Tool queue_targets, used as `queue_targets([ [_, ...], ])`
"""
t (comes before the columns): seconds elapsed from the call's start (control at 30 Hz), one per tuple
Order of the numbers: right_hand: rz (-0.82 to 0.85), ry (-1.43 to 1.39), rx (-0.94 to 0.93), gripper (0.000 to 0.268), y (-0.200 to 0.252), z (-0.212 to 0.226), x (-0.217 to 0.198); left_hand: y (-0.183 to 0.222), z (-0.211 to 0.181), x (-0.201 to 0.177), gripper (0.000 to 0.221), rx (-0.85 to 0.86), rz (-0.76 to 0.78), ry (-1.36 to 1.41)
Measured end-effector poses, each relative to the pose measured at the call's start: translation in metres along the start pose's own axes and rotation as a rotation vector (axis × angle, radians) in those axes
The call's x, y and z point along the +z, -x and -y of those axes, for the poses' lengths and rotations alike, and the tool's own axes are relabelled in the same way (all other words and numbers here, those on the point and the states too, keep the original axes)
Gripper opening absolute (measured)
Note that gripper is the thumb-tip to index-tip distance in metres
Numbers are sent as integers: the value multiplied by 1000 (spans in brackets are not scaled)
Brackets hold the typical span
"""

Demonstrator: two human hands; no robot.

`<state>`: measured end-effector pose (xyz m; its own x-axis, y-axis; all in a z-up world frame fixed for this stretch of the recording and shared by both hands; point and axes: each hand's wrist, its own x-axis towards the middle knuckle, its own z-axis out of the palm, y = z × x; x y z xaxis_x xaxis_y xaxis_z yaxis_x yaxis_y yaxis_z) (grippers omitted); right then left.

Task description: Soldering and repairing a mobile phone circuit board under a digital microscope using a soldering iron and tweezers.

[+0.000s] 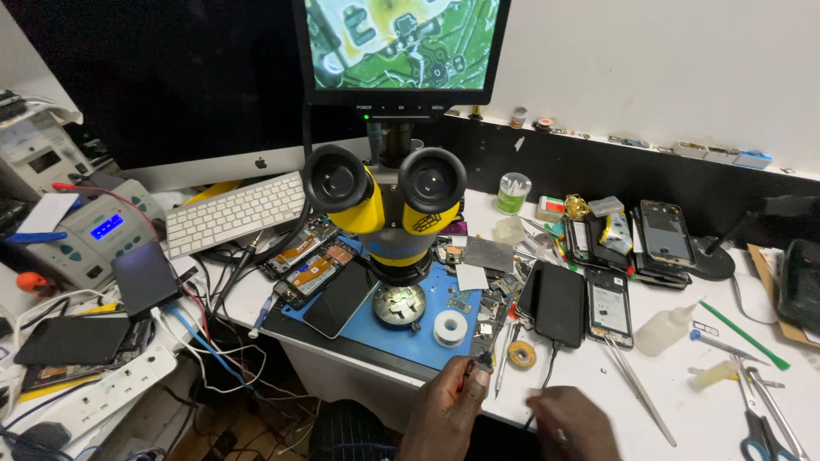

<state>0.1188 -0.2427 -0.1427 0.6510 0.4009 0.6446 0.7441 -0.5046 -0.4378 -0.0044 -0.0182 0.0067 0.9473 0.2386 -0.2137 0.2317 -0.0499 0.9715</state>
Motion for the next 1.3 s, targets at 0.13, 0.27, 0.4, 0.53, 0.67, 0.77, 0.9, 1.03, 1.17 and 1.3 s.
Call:
queue_targets([
  [0.13,108,-207,-363,49,-50,100,3,9,-15,12,50,-154,-178,161],
  [0.27,34,-265,-390,37,-71,131,3,13,-24,-4,53,-149,-170,51],
  [0.4,2,-222,-279,28,-75,144,7,13,-14,-6,54,56,-216,-92],
  [0.53,-132,-315,-159,29,-68,114,23,18,-17,-21,57,221,-21,-112],
  [0.67,-270,-161,124,34,-64,115,42,19,-22,-50,57,238,91,-41],
  [0.77,-495,-344,437,21,-79,150,47,10,-17,-72,37,243,-46,-165],
  [0.9,-392,-424,476,37,-105,175,44,-10,2,-97,33,161,-223,-181],
  [1.03,-324,-313,528,40,-122,175,54,-41,35,-110,40,310,-482,-318],
  [1.17,-201,-354,208,20,-113,126,75,-47,41,-116,50,467,-496,-398],
  [1.3,-203,-433,103,23,-118,123,86,-55,47,-111,69,480,-437,-423],
])
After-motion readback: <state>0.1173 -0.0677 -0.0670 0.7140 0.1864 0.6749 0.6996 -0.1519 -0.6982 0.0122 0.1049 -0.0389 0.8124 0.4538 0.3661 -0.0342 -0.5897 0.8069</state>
